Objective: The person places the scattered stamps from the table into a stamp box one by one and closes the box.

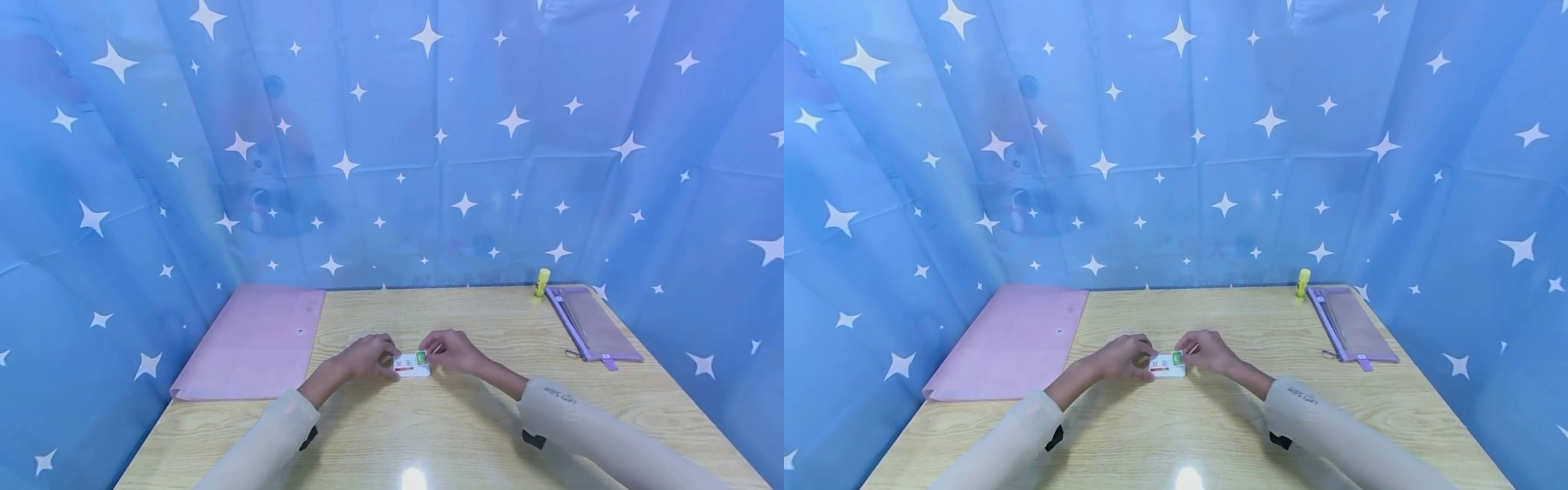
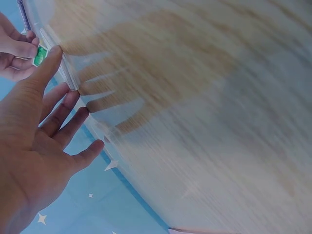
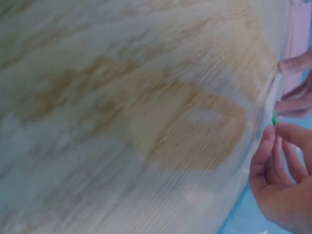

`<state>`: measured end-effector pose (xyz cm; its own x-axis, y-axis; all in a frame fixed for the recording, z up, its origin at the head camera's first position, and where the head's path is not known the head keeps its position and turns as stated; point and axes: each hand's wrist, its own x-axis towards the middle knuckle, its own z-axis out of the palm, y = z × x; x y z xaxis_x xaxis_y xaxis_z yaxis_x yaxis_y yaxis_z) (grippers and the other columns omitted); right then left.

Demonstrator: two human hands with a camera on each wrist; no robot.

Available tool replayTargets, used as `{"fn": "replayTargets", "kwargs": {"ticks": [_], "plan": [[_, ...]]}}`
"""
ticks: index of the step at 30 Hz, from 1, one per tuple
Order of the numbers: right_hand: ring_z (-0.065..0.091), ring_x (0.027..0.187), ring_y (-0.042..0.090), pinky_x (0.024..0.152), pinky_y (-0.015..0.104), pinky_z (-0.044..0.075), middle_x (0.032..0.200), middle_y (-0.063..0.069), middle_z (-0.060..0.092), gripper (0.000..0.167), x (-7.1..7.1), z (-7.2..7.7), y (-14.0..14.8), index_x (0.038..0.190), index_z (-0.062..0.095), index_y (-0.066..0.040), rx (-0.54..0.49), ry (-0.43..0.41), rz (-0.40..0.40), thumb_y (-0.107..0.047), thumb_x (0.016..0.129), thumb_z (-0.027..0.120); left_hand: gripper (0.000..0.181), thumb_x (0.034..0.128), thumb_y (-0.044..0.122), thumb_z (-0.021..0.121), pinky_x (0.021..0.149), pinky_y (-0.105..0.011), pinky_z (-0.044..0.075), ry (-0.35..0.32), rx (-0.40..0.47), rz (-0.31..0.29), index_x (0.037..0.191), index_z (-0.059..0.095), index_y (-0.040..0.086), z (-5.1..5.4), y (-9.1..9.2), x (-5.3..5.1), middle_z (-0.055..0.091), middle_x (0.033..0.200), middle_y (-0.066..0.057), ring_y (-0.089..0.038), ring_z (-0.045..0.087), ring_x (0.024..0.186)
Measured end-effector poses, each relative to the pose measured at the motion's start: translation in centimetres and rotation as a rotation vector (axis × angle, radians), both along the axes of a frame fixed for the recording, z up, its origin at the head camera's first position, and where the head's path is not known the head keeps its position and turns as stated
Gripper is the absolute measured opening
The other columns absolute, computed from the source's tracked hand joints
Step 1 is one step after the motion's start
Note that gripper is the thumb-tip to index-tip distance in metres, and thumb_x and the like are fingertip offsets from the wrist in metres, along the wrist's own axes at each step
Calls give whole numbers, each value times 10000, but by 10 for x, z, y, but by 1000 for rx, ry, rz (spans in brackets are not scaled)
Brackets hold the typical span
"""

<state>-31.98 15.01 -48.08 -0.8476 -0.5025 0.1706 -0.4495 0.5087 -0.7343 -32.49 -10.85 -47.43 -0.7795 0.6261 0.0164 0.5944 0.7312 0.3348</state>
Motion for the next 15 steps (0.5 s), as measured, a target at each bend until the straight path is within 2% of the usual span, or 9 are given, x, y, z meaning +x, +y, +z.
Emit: {"fn": "replayTargets", "kwargs": {"ticks": [7,15], "plan": [[701,750,158,665,215,564,893,93,737,143,-1,-5,1,1029,732,19,23,29,14,13,890,769,528,826,379,888,906,-309,506,-2,-1,2,1262,750,116,0,0,0,685,1219,-6,-162,620,1050],[692,743,129,645,210,534,903,66,749,125,-1,-8,3,1032,752,0,38,8,18,-26,910,762,530,823,383,890,909,-309,506,3,1,-1,1259,753,114,-2,1,-2,683,1216,-4,-161,615,1052]]}}
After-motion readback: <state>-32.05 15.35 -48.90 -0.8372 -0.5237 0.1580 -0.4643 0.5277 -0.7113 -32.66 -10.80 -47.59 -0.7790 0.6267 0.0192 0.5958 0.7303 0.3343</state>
